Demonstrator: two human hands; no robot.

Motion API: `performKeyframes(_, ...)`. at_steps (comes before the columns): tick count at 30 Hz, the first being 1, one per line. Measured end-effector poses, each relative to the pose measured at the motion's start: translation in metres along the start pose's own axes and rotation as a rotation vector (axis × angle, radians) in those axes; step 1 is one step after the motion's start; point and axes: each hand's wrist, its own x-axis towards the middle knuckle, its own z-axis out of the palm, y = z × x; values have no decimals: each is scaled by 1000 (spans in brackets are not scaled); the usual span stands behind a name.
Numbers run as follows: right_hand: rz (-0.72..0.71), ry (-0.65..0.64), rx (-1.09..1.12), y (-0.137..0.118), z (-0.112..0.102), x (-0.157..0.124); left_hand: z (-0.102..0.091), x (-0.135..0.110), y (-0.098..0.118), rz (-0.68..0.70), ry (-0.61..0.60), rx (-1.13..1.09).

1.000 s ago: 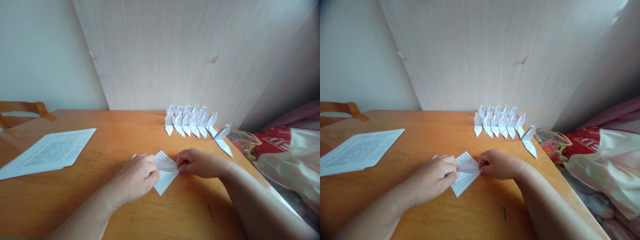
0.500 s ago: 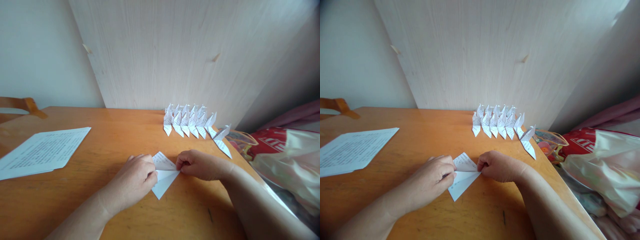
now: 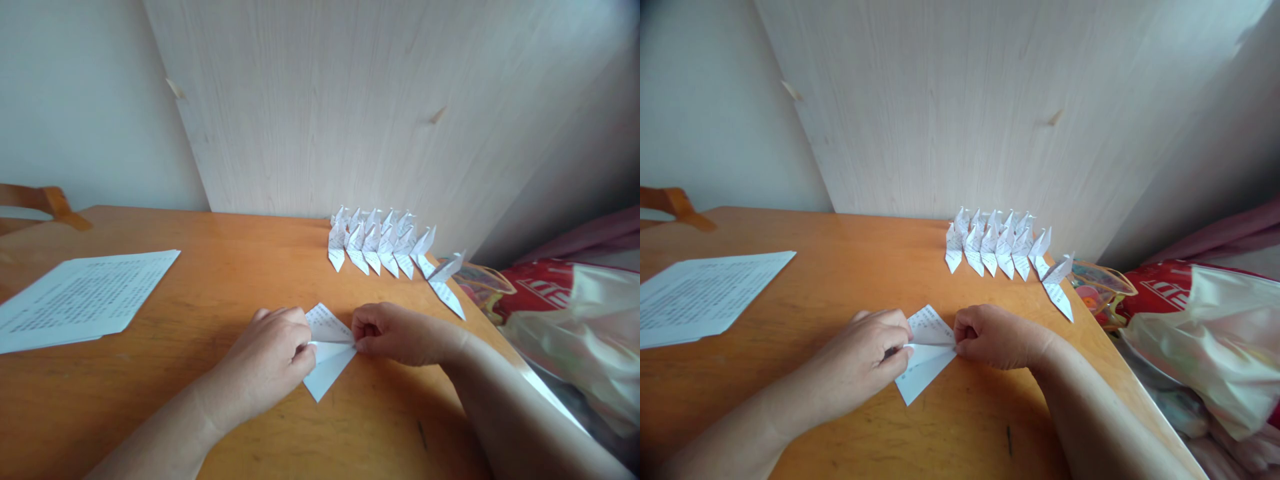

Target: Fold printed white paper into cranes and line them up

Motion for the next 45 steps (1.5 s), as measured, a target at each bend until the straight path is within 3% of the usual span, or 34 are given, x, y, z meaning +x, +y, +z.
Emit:
performKeyframes(9,-24,2,21,6,3,1,-1,-1,-1,8,9,9)
performKeyframes(24,-35,77,-147,2,7,3,1,1,0,-11,9,16)
performKeyframes(33,44,9,-72,-3,0,5,2,1,0,-8,12,19)
performKeyframes(45,15,78,54,-1,-2,1,3,2,-2,0,27,21)
